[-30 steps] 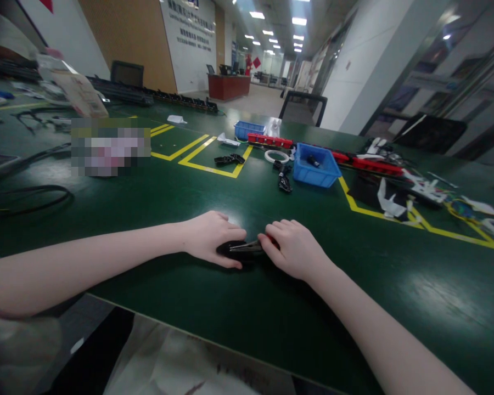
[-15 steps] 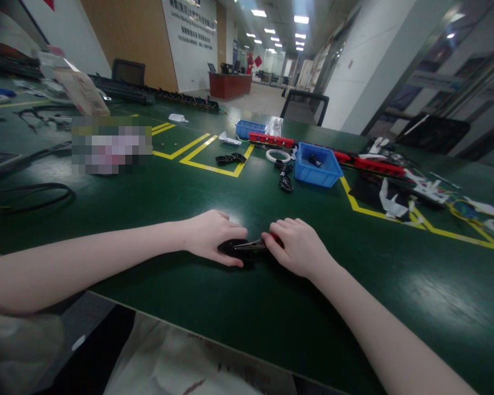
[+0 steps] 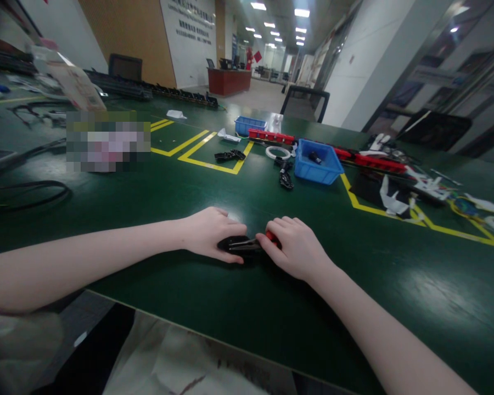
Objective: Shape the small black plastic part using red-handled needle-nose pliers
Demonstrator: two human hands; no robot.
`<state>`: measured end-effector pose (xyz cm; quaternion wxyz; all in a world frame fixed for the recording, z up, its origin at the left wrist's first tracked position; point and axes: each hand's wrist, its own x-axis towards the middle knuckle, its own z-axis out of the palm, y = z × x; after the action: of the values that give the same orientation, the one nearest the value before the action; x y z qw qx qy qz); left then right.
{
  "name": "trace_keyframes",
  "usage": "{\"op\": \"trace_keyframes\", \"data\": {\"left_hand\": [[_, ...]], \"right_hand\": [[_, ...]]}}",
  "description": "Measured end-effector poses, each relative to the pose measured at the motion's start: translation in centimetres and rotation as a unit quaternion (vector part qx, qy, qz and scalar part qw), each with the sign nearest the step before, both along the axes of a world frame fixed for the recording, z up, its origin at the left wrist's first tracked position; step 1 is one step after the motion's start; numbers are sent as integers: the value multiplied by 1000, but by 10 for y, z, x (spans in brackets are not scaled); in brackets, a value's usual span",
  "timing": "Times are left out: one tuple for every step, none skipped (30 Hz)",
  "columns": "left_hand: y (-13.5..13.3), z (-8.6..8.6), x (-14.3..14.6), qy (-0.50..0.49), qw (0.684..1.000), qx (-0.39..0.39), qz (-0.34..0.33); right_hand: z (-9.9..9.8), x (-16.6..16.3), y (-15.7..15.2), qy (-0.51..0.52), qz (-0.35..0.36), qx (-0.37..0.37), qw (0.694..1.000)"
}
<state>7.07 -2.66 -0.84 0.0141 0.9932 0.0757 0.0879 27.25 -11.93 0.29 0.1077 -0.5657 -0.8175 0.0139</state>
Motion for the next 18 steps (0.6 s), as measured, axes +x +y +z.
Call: {"op": "trace_keyframes", "data": {"left_hand": [[0,0,0,-2,1000,1,-1],[0,0,0,-4,1000,2,-2],[0,0,0,-6,1000,4,-2],[0,0,0,-8,1000,5,-2],[0,0,0,-10,1000,6,-1],[1,0,0,-11,1000,8,-1],[1,0,-1,-12,1000,10,0],[1,0,-1,-13,1000,12,0],[1,-1,-1,-14,1000,13,0],[2,-1,-1,-16,1000,14,0],[2,-1,-1,-17,1000,13,-1],[2,-1,-1,-18,1000,11,-3],[2,-2,-1,-19,1000,8,-4],[2,-2,-1,-20,1000,4,-5],[2,-2,-1,-20,1000,0,-6],[2,-2,-1,-21,1000,-3,-6],[2,-2,-1,-22,1000,-5,-5],[2,-2,-1,-23,1000,-5,-4]], "right_hand": [[0,-1,0,3,0,-2,1000],[1,-1,0,7,0,-5,1000],[1,-2,-1,12,0,-11,1000],[1,-3,-1,16,1,-17,1000],[1,-4,-1,19,2,-23,1000],[2,-4,-1,19,4,-27,999],[2,-5,-1,18,6,-29,999],[2,-5,-1,17,8,-29,999],[1,-5,-1,16,9,-26,1000],[1,-4,-1,16,8,-20,1000],[1,-3,-1,16,6,-12,1000],[1,-2,-1,16,4,-4,1000],[0,-1,0,16,1,4,1000],[0,0,0,16,-3,10,1000],[0,0,0,17,-5,14,1000],[0,1,0,17,-6,17,1000],[0,1,-1,19,-6,20,1000],[0,2,-1,20,-5,24,999]]}}
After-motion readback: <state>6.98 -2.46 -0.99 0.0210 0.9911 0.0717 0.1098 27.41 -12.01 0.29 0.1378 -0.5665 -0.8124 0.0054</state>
